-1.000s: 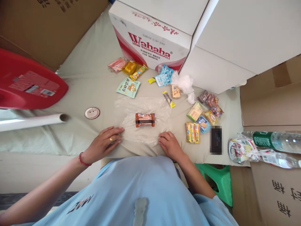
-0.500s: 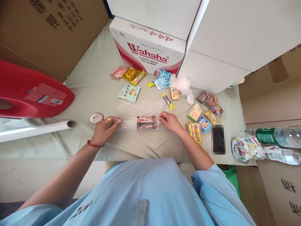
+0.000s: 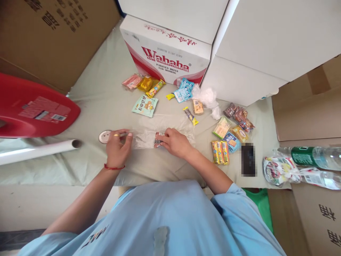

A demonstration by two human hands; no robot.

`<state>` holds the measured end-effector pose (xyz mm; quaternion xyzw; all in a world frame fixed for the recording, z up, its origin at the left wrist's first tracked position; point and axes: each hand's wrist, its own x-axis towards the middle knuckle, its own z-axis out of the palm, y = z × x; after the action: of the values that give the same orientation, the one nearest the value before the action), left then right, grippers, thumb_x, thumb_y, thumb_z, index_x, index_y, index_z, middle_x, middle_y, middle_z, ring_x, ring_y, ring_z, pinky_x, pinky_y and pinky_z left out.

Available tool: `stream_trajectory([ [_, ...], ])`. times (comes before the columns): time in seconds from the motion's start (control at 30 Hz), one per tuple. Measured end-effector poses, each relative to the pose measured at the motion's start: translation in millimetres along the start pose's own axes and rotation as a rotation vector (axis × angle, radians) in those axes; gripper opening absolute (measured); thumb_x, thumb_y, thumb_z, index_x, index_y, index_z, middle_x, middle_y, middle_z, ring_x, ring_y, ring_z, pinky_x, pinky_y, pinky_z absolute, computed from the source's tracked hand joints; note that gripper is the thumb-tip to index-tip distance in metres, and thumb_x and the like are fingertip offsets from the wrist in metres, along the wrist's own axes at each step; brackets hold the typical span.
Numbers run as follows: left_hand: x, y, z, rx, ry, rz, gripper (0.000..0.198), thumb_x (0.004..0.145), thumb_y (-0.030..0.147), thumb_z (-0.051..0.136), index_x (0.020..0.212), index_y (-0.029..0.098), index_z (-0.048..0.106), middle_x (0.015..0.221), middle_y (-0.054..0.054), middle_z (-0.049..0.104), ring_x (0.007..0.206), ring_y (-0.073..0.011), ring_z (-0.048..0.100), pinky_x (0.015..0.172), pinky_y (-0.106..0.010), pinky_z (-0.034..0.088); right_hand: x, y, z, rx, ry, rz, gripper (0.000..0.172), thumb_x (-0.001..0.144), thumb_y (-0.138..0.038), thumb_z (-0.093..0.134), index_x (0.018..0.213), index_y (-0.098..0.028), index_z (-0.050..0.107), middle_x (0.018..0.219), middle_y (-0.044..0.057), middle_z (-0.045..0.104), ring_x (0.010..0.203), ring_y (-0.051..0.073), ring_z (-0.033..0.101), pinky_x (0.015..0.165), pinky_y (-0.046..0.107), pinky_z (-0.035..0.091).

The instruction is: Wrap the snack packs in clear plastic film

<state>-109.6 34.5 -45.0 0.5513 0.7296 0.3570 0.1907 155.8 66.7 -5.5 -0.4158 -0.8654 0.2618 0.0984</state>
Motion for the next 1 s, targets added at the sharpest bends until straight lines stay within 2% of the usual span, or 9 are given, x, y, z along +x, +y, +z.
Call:
stream_trajectory([
  [0.13, -27, 22, -19.2, 0.112, 0.408, 0.283, 0.025, 0.090, 0.028, 0.063, 0.114, 0.019, 0.065, 0.117, -0.015, 0.067, 0.118, -0.0299, 0.062, 0.100, -0.048, 0.046, 14, 1, 5, 0.055, -0.069, 0.055, 0.036, 0.102, -0.031, 0.063, 0.137, -0.028, 0.069, 0.110, 0.006, 0.057, 0.096, 0.018, 0.057, 0.082, 0.028, 0.044],
  [0.2, -46, 38, -22.1, 0.131, 0.369, 0.578, 0.025, 0.087, 0.019, 0.065, 0.111, 0.024, 0.066, 0.104, -0.009, 0.072, 0.106, -0.0267, 0.067, 0.096, -0.045, 0.044, 16, 1, 3, 0.070, -0.078, 0.057, 0.036, 0.101, -0.030, 0.064, 0.136, -0.028, 0.070, 0.110, 0.006, 0.057, 0.096, 0.018, 0.058, 0.083, 0.027, 0.045],
  [0.3, -61, 60, -8.9, 0.141, 0.078, 0.856, 0.037, 0.087, 0.010, 0.061, 0.119, 0.029, 0.067, 0.104, -0.001, 0.079, 0.099, -0.0198, 0.071, 0.088, -0.039, 0.041, 17, -1, -1, 0.090, -0.084, 0.066, 0.035, 0.101, -0.028, 0.063, 0.135, -0.026, 0.071, 0.109, 0.006, 0.058, 0.095, 0.018, 0.060, 0.084, 0.028, 0.047],
  [0.4, -57, 68, 14.0, 0.226, -0.068, 0.781, 0.042, 0.093, 0.008, 0.053, 0.127, 0.025, 0.068, 0.120, -0.004, 0.079, 0.105, -0.0208, 0.071, 0.087, -0.041, 0.037, 16, 0, -2, 0.148, -0.090, 0.062, 0.035, 0.100, -0.022, 0.063, 0.133, -0.022, 0.071, 0.109, 0.006, 0.058, 0.095, 0.017, 0.062, 0.086, 0.029, 0.049],
  [0.57, -45, 58, 31.9, 0.309, -0.160, 0.620, 0.040, 0.097, 0.016, 0.053, 0.132, 0.028, 0.069, 0.130, -0.005, 0.076, 0.118, -0.0295, 0.063, 0.092, -0.047, 0.034, 13, 6, -4, 0.332, -0.099, 0.074, 0.038, 0.104, -0.017, 0.048, 0.138, -0.021, 0.065, 0.115, 0.006, 0.058, 0.074, 0.009, 0.061, 0.078, 0.026, 0.053],
  [0.67, -46, 56, 32.7, 0.334, -0.164, 0.603, 0.039, 0.098, 0.022, 0.056, 0.134, 0.030, 0.068, 0.136, -0.004, 0.073, 0.119, -0.0318, 0.061, 0.093, -0.049, 0.034, 16, 10, -11, 0.272, -0.070, 0.079, 0.035, 0.103, -0.017, 0.048, 0.130, -0.019, 0.070, 0.108, 0.006, 0.064, 0.090, 0.015, 0.066, 0.087, 0.028, 0.052],
  [0.8, -47, 59, 35.0, 0.336, -0.165, 0.597, 0.034, 0.098, 0.023, 0.057, 0.128, 0.031, 0.071, 0.133, -0.004, 0.075, 0.121, -0.0320, 0.060, 0.093, -0.050, 0.034, 29, 20, -24, -0.052, 0.064, 0.286, 0.035, 0.100, -0.014, 0.048, 0.125, -0.017, 0.072, 0.113, 0.012, 0.069, 0.111, 0.026, 0.061, 0.102, 0.038, 0.047],
  [0.9, -46, 60, 36.8, 0.321, -0.155, 0.595, 0.031, 0.098, 0.022, 0.058, 0.124, 0.030, 0.072, 0.130, -0.004, 0.076, 0.124, -0.0317, 0.060, 0.099, -0.052, 0.034, 42, 34, -25, -0.233, 0.107, 0.385, 0.051, 0.095, -0.020, 0.059, 0.145, -0.011, 0.059, 0.130, 0.018, 0.065, 0.126, 0.035, 0.050, 0.110, 0.046, 0.040],
  [1.0, -46, 63, 37.4, 0.308, -0.150, 0.602, 0.029, 0.099, 0.024, 0.058, 0.123, 0.031, 0.072, 0.131, -0.004, 0.075, 0.134, -0.0331, 0.056, 0.115, -0.061, 0.024, 55, 50, -19, -0.213, 0.083, 0.393, 0.068, 0.087, -0.028, 0.072, 0.149, -0.009, 0.053, 0.133, 0.018, 0.064, 0.129, 0.035, 0.046, 0.112, 0.045, 0.037],
])
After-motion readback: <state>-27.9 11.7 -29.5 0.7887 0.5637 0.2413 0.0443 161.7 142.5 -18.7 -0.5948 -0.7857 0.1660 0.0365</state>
